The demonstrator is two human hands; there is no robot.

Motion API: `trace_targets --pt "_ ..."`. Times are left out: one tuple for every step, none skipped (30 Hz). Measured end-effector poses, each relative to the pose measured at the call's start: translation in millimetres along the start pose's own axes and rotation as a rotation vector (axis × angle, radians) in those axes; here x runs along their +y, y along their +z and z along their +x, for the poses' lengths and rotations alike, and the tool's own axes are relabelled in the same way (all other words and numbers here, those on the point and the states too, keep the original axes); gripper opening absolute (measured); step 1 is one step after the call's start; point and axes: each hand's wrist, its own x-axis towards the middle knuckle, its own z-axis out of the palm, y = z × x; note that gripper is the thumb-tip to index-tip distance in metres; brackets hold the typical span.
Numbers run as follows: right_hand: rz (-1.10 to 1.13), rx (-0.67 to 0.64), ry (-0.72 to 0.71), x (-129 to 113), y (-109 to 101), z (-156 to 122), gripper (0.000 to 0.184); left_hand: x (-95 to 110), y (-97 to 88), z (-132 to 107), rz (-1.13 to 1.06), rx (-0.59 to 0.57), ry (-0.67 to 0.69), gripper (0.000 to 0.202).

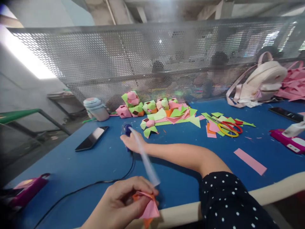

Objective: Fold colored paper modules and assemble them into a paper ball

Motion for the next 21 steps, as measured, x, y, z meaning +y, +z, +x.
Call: trace_targets --pt "0.058 -0.049 0.009 2.6 -12.1 -8.4 0.022 0.1 0.7 0.0 0.012 -0.026 -0.007 0.019" --pt "0.11 -0.093 0.025 6.2 -25.6 -17.5 0.02 0.5 1.2 0.9 0.024 -0.045 -0.015 0.02" --pt "0.153 -0.129 0.046 10.8 -40.4 -27.4 0.018 1.0 1.4 2.9 0.036 -0.066 -0.024 0.02" --pt "0.186 -0.151 0.07 16.2 -56.1 -37.9 0.018 1.6 1.1 6.1 0.044 -0.074 -0.038 0.021" --pt "0.212 -0.156 0.089 22.1 -72.3 -48.9 0.019 2.0 0.4 10.7 0.055 -0.073 -0.059 0.021" --pt "0.229 -0.151 0.105 28.3 -88.6 -59.9 0.019 2.1 -0.9 16.7 0.068 -0.05 -0.077 0.021" --pt "0.242 -0.141 0.113 34.4 -104.6 -70.7 0.019 1.6 -2.6 24.4 0.081 -0.022 -0.094 0.02" --pt "0.248 -0.124 0.116 40.3 -119.6 -80.9 0.017 0.3 -4.8 33.7 0.076 0.024 -0.111 0.018" --pt "0.248 -0.109 0.116 45.8 -133.4 -90.3 0.016 -2.0 -7.3 44.5 0.062 0.054 -0.145 0.019" --pt "0.24 -0.086 0.11 51.0 -145.7 -98.8 0.014 -5.5 -9.9 56.7 0.039 0.114 -0.173 0.017" --pt "0.196 -0.04 0.085 55.8 -156.3 -106.2 0.013 -10.3 -12.3 70.0 0.022 0.18 -0.177 0.014" --pt "0.137 0.006 0.066 60.4 -165.4 -112.5 0.014 -16.4 -14.3 84.1 0.017 0.246 -0.164 0.01" --pt "0.077 0.041 0.061 64.7 -172.9 -117.9 0.015 -23.6 -15.7 98.4 0.013 0.302 -0.151 0.007" --pt "0.021 0.059 0.064 69.0 -179.1 -122.5 0.017 -31.7 -16.3 112.6 -0.001 0.341 -0.14 0.005" --pt "-0.019 0.082 0.063 73.0 -184.2 -126.3 0.019 -40.3 -16.0 126.1 -0.026 0.37 -0.123 0.004" --pt "-0.068 0.093 0.062 76.8 -188.3 -129.4 0.022 -48.8 -14.9 138.7 -0.068 0.388 -0.104 0.003" --pt "-0.123 0.103 0.056 80.0 -191.5 -131.8 0.024 -56.9 -13.0 150.0 -0.121 0.397 -0.097 0.004" --pt "-0.177 0.114 0.045 82.6 -193.9 -133.5 0.025 -64.0 -10.8 159.9 -0.162 0.393 -0.092 0.006" --pt "-0.23 0.123 0.032 84.3 -195.3 -134.5 0.025 -70.1 -8.4 168.1 -0.187 0.39 -0.096 0.008" --pt "-0.274 0.128 0.016 85.2 -195.9 -134.8 0.024 -74.9 -6.2 174.9 -0.204 0.385 -0.109 0.01" --pt "-0.306 0.136 -0.001 85.4 -195.7 -134.3 0.023 -78.4 -4.3 180.1 -0.212 0.383 -0.118 0.011"
